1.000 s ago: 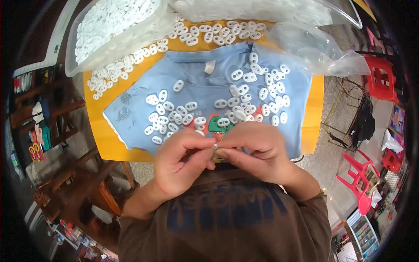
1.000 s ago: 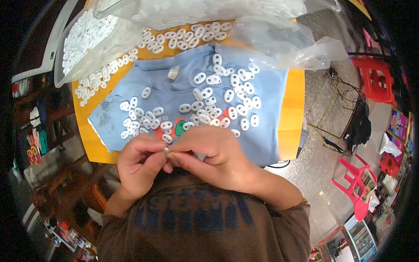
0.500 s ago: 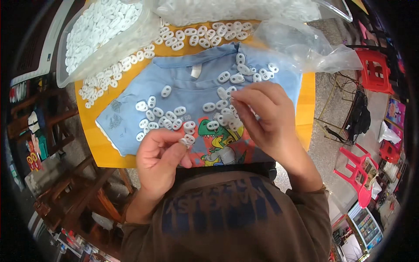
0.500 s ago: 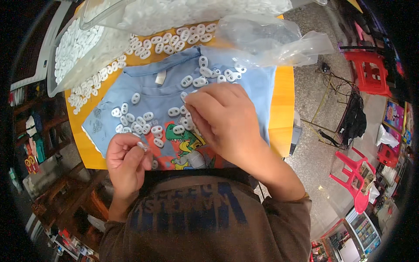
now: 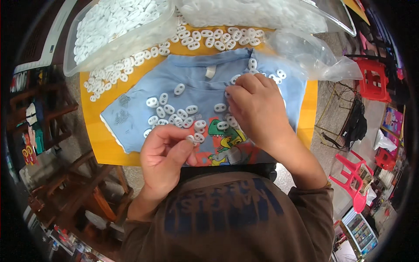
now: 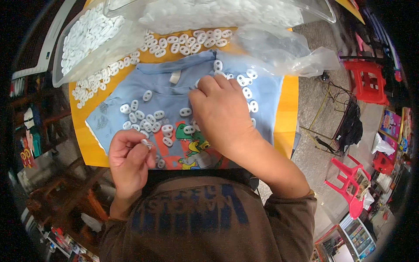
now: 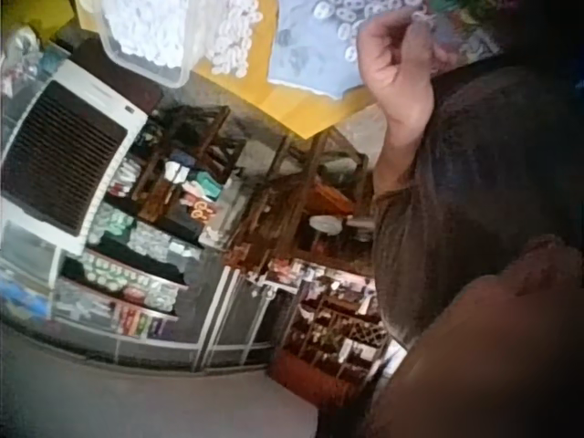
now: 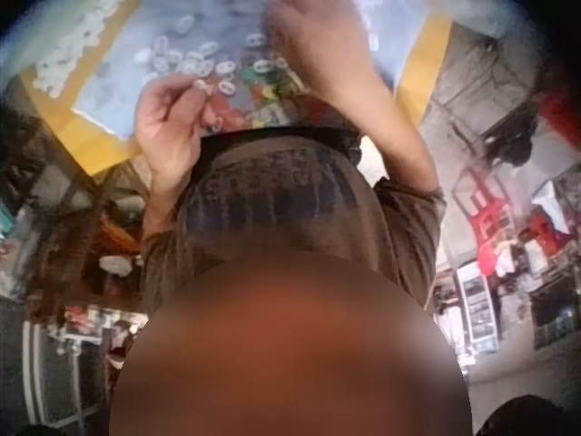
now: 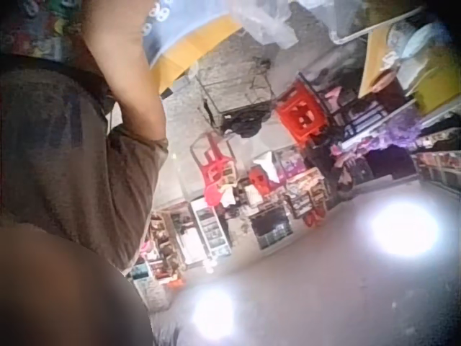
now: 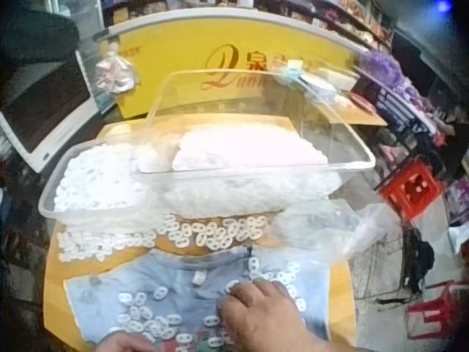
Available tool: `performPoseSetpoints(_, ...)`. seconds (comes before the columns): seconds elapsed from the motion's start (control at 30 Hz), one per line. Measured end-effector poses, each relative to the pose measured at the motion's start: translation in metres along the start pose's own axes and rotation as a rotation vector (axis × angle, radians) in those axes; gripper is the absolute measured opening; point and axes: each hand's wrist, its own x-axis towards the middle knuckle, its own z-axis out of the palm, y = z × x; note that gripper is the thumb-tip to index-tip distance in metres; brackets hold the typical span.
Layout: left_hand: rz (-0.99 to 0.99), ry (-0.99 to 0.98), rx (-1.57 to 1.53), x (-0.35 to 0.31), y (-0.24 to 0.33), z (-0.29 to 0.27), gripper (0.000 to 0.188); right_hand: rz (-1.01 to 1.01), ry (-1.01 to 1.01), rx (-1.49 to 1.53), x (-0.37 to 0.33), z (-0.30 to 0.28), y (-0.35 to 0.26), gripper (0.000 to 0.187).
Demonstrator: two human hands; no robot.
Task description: Assembling small plastic cord toggles by manually inserting metal components into them.
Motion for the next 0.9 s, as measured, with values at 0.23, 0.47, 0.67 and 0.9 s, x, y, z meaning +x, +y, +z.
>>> performPoseSetpoints(0.23,0.005,0.075,-0.003,-0.003,0.006,-0.001,0.011,-0.011,-0.046,0.077,0.001,-0.006,-0.003,0.019)
performPoseSetpoints(0.47,0.057,-0.085,-0.111,-0.001,0.01,-0.005,0.017,0.774,-0.214,1.749,-0.015,-0.03,-0.033,0.021)
performPoseSetpoints(0.67,0.059,-0.164,-0.128,-0.002,0.014,0.011,0.016,0.766,-0.206,2.085,-0.021,-0.033,-0.045,0.017)
performPoseSetpoints(0.9,0.086,-0.165,-0.146,-0.002,0.01,0.021,0.015,0.756,-0.072,1.964,-0.024,-0.032,-0.045,0.012)
